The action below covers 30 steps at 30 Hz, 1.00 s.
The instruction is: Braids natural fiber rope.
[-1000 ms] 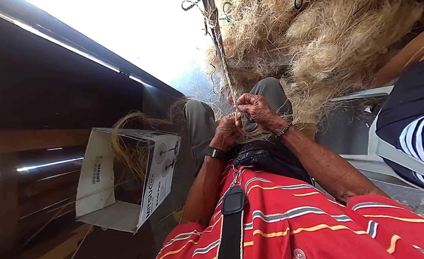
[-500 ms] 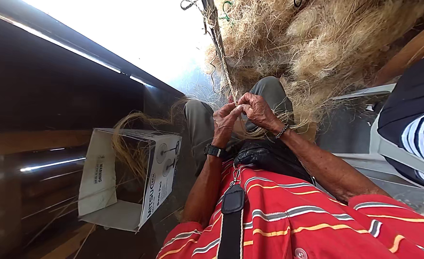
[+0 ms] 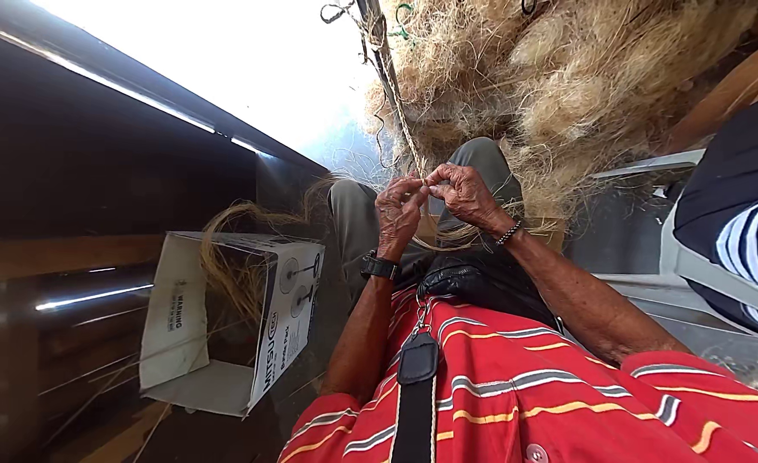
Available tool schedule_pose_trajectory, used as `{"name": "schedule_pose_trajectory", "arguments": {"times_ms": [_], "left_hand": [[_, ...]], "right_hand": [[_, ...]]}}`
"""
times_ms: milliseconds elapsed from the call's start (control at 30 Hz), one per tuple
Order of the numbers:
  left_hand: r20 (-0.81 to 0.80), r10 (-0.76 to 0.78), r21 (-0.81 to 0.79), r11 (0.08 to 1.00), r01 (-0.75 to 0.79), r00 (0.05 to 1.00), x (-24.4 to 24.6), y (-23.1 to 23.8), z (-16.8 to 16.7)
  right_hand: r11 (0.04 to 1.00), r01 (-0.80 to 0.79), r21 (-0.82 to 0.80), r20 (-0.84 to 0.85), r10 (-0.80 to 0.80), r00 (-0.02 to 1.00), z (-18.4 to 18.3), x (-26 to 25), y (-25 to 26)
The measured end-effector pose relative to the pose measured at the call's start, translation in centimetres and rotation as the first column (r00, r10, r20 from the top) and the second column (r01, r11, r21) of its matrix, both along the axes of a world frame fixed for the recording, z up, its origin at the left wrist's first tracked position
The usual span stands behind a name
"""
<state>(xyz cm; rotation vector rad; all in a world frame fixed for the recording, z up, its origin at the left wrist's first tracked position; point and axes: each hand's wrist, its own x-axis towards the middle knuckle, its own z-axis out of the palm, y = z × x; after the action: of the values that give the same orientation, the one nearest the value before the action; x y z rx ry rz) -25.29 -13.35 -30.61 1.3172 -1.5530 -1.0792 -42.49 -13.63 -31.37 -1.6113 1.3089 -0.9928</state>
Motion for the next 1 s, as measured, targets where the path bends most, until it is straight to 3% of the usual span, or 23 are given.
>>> {"name": "schedule_pose_trajectory", "arguments": {"times_ms": [300, 400, 500, 600, 700, 800, 900, 1000], "left_hand": [[0.292, -0.14, -0.131, 0.974, 0.185, 0.946, 0.6, -1.0, 2.2], [0.454, -0.116, -0.145, 0.968, 0.202, 0.883, 0.4, -0.9, 3.1], [0.598, -0.095, -0.101, 0.976, 0.192, 0.796, -0.1, -0.6, 4.5], [0.637, -0.098, -0.023, 0.989, 0.145, 0.765, -0.4, -0.5, 5.6], [0.494, -0.169, 0.137, 0.984, 0.116, 0.853, 0.1, -1.0, 5.8], [0.134, -0.137, 0.373, 0.925, 0.079, 0.981, 0.6, -3.0, 3.6], [-0.191, -0.027, 0.53, 0.838, 0.126, 0.981, 0.7, -3.3, 3.3], [-0.28, 0.077, 0.622, 0.774, 0.12, 0.957, 0.8, -3.3, 3.5]], "right_hand": [[0.997, -0.072, 0.005, -0.017, 0.072, 0.997, 0.7, -0.4, -1.8], [0.995, -0.095, -0.018, -0.135, 0.092, 0.987, 1.0, -0.3, -1.8], [0.989, -0.13, -0.078, -0.237, 0.108, 0.966, 1.1, -0.1, -1.9], [0.979, -0.157, -0.129, -0.286, 0.115, 0.951, 1.5, 0.0, -1.9], [0.972, -0.178, -0.155, -0.296, 0.127, 0.947, 2.0, 0.1, -2.0], [0.967, -0.214, -0.136, -0.254, 0.174, 0.951, 2.4, -0.2, -2.3], [0.961, -0.243, -0.131, -0.224, 0.21, 0.952, 2.1, -0.2, -2.7], [0.954, -0.268, -0.136, -0.236, 0.232, 0.944, 1.9, -0.1, -2.9]]}}
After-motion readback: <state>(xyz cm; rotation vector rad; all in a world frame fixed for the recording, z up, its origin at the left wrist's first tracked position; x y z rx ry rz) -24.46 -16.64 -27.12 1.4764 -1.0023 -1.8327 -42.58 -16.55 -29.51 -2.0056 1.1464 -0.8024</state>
